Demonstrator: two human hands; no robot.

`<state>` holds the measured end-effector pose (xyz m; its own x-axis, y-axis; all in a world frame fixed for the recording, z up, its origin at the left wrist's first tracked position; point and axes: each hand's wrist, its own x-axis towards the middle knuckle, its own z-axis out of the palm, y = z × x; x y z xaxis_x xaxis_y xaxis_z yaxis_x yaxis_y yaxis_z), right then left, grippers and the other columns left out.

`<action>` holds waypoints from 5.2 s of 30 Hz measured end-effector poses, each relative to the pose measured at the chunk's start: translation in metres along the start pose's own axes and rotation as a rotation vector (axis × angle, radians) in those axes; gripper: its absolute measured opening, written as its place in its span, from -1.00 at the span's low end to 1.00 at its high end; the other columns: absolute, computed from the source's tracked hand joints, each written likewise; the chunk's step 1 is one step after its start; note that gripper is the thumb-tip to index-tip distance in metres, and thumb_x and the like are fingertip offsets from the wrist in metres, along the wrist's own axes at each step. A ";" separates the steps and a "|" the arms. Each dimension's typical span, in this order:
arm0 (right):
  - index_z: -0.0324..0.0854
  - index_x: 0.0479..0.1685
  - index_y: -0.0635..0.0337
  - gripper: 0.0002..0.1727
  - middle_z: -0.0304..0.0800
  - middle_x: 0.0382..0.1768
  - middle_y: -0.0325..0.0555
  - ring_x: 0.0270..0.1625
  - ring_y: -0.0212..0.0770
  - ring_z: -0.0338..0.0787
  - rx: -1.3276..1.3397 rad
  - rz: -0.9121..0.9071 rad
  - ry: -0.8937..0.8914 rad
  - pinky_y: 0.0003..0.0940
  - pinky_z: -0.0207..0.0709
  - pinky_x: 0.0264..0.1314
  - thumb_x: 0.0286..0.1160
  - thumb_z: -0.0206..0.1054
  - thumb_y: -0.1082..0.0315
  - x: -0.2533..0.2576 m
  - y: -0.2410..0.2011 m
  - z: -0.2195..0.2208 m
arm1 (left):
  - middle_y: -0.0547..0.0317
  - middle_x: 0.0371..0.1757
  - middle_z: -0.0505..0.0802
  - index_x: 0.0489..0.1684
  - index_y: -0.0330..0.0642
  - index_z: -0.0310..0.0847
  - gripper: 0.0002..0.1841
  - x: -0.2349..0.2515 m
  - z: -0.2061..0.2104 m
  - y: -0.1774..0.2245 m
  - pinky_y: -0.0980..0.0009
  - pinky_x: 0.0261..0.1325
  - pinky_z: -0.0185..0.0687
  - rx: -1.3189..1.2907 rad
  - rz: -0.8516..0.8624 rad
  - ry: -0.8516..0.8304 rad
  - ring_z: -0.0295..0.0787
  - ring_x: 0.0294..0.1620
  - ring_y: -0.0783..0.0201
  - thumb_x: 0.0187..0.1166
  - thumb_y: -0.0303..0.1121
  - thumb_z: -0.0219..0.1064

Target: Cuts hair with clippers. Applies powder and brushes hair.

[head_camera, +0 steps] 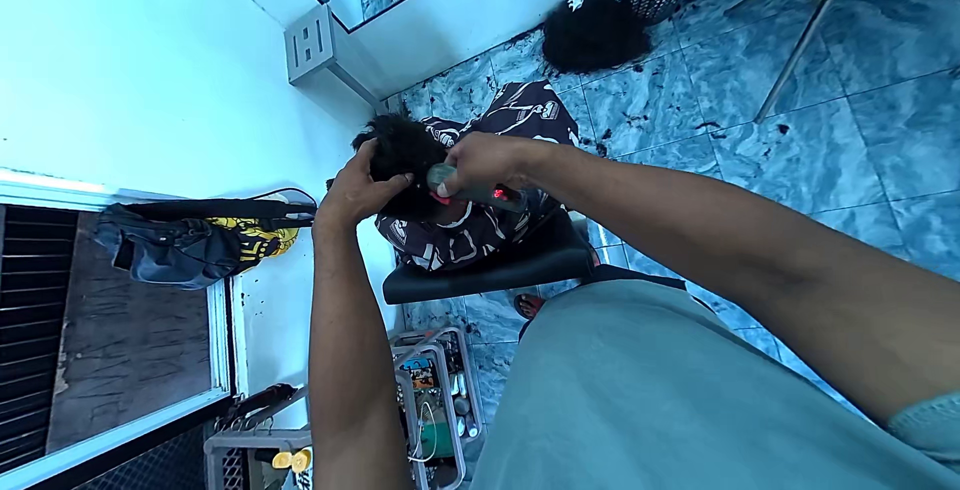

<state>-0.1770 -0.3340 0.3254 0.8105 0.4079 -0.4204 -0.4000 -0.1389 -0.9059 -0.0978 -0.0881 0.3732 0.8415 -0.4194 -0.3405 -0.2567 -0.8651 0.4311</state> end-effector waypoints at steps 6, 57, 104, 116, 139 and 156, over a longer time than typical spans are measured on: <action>0.65 -0.28 0.31 -0.66 0.72 -0.44 0.02 -0.50 -0.17 0.69 -0.246 0.160 0.052 -0.18 0.62 -0.40 0.26 0.63 0.23 0.003 0.006 -0.008 | -0.02 0.34 0.79 0.63 0.07 0.40 -0.19 -0.001 0.002 0.010 -0.21 0.47 0.56 -0.043 -0.066 0.043 0.73 0.39 0.07 0.48 0.38 0.33; 0.70 -0.18 0.32 -0.68 0.79 -0.39 0.04 -0.47 -0.16 0.76 -0.148 0.072 -0.165 -0.20 0.71 -0.37 0.35 0.60 0.23 0.030 -0.023 -0.045 | 0.08 0.31 0.80 0.55 0.02 0.47 -0.30 0.002 -0.003 0.009 -0.03 0.49 0.61 -0.067 -0.049 0.028 0.75 0.36 0.22 0.42 0.02 0.58; 0.50 0.15 0.00 -0.74 0.68 -0.38 -0.27 -0.57 -0.33 0.70 0.612 0.416 1.045 -0.31 0.70 -0.60 0.66 0.36 0.16 -0.264 0.255 -0.093 | -0.01 -0.35 0.85 -0.20 -0.28 0.72 -0.47 -0.028 0.217 0.125 0.08 -0.20 0.82 -0.598 -0.128 0.036 0.83 -0.39 0.14 0.83 0.05 0.07; 0.48 0.39 0.24 -0.42 0.77 -0.13 -0.10 -0.24 -0.24 0.81 0.109 0.145 0.349 -0.21 0.78 -0.14 0.61 0.21 -0.04 -0.152 0.176 -0.029 | 0.14 -0.26 0.89 -0.07 -0.31 0.80 -0.79 -0.059 0.133 0.123 0.32 -0.10 0.83 -0.514 0.558 0.365 0.81 -0.29 0.39 0.67 -0.32 0.36; 0.60 0.18 0.34 -0.50 0.81 -0.13 0.11 -0.22 -0.07 0.86 0.203 -0.041 0.259 -0.12 0.81 -0.11 0.36 0.60 0.23 0.018 0.104 0.052 | -0.01 0.56 0.68 0.71 0.15 0.46 -0.25 0.017 -0.017 0.040 -0.35 0.61 0.33 0.288 0.036 -0.036 0.55 0.62 -0.08 0.44 0.03 0.53; 0.64 0.15 0.27 -0.34 0.80 -0.15 0.07 -0.11 0.01 0.82 -0.271 -0.002 0.433 0.15 0.70 0.01 0.22 0.67 -0.05 0.010 0.069 0.062 | -0.10 0.50 0.70 0.63 0.09 0.46 -0.32 0.034 -0.018 0.032 -0.39 0.56 0.33 0.290 0.092 -0.049 0.56 0.58 -0.13 0.51 0.11 0.45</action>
<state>-0.2236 -0.2836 0.2615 0.9372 0.0051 -0.3488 -0.3192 -0.3906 -0.8634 -0.0690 -0.1251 0.3905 0.7862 -0.5063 -0.3543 -0.4616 -0.8623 0.2081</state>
